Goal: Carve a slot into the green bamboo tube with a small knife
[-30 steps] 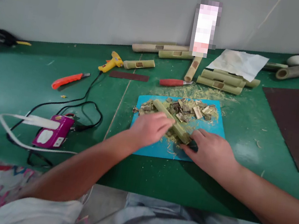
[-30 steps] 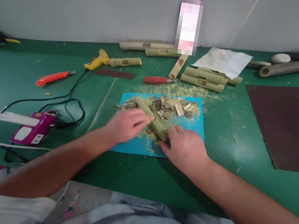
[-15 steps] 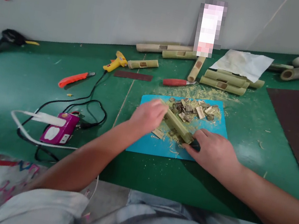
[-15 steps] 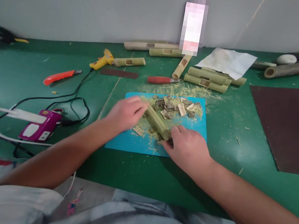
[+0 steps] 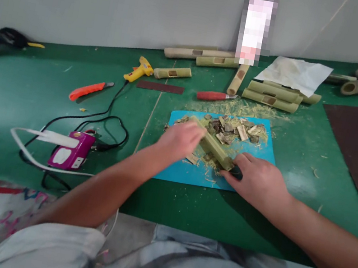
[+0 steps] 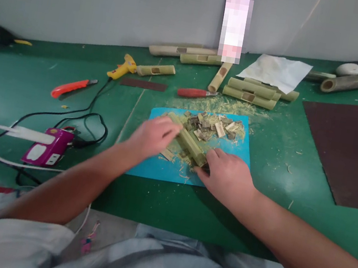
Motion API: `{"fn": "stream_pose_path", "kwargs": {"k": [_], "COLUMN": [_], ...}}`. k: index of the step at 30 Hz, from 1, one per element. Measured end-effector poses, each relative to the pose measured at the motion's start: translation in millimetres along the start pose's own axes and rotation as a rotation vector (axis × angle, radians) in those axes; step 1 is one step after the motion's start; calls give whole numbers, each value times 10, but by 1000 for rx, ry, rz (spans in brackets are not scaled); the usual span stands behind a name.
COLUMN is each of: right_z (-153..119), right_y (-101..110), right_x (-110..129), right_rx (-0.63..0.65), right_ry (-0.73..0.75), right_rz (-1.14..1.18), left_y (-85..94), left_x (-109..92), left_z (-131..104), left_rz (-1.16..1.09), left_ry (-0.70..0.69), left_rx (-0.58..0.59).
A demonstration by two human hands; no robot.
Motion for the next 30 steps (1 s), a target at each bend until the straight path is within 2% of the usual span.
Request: {"fn": "stream_pose_path", "kwargs": {"k": [2,3,7,12,17,18,22,23,27,30], "right_z": [1,0,-7,-12,-9,-9,-11,-13,-17,-17], "right_y": [-1,-3,-13,-11,-7,-4,-8,-16,-45,-38], "right_x": [0,1,4,2,5,4,0,-1,2,6], "right_rx": [2,2,-11,-7,0,4,11,5,-21,-21], "right_ry": [-12,-11,11,-9,3,-2,-8,-1,15,3], "right_rz": [-1,-3,-7,-5,-1,0,1,1,-2,-4], "left_y": [20,18,-28,12,-75,-68,13,10,-74,-45], "left_x": [44,42,-50,-49,-201,-186,-61,-66,-157,-64], "left_z": [21,24,-11,8,-30,-32,-12,-14,-50,-27], "left_rz": [49,54,-21,76,-110,-96,50,59,-16,28], "left_ry": [58,51,-91,-5,-116,-102,9,1,-128,-93], "left_rx": [-75,-70,88,-76,86,76,-86,-79,80,-27]}}
Point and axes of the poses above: each hand's wrist, its own z-axis towards the middle knuckle, its own y-axis out of the back of the hand, x = y × z, the point moved 1 cm from there along z, towards the middle knuckle, and after that the axes turned 14 degrees about -z, right-handed, at the moved point
